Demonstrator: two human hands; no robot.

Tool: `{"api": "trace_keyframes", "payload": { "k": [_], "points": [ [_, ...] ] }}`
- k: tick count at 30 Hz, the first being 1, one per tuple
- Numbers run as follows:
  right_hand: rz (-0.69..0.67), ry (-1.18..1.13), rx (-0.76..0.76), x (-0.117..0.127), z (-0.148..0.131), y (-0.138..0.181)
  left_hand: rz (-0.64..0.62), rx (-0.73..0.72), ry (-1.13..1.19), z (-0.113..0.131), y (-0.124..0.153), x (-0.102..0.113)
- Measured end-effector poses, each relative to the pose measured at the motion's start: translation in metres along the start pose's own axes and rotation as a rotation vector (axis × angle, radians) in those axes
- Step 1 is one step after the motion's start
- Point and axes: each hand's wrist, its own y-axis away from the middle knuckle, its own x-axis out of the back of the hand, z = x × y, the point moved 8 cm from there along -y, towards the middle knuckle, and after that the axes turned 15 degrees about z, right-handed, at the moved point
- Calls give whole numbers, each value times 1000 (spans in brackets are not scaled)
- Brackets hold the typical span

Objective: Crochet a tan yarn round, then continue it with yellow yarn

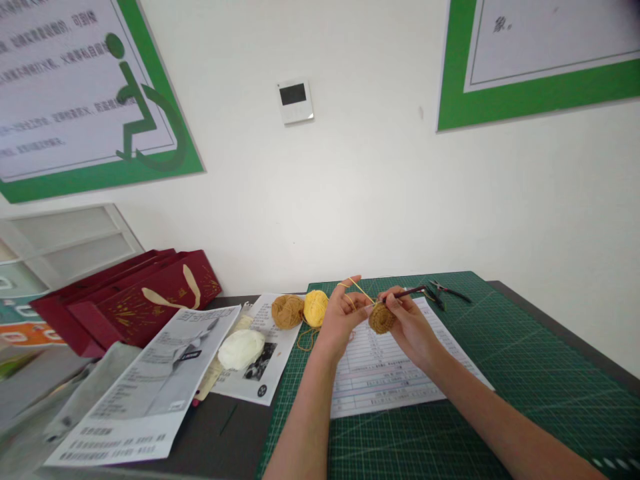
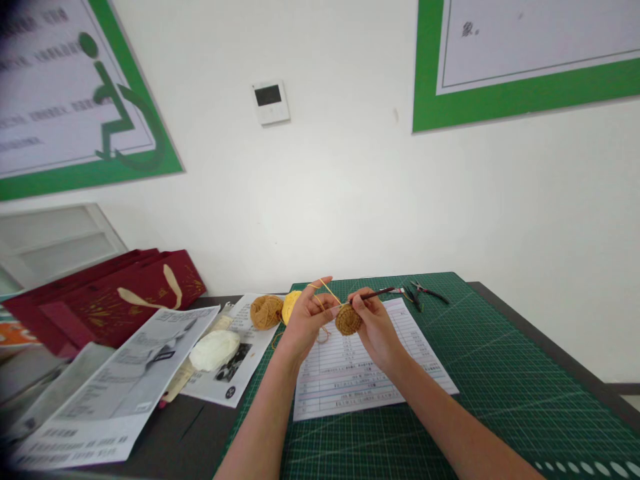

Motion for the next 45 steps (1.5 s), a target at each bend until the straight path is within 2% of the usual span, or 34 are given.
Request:
{"api": "trace_keyframes", "payload": {
  "k": [5,12,24,31,38,45],
  "points": [
    [-6,-10,-86,-2,9,3,19,-18,-3,-3,0,-1],
    [30,-43,-190,8,23,-3,23,-38,-14,-3,1,-3],
    [18,-19,-71,10,16,-8,-65,-45,-15,3,4,-7],
    [-24,32,14,3,1,-4,-98,52,12,2,6,-7],
    [-79,130,101,-2,-6,-1,-32,240,172,-10,5,-4],
    [-170,182,100,-9,-7,2,-49,337,235,-22,4,-2]
  ]
}}
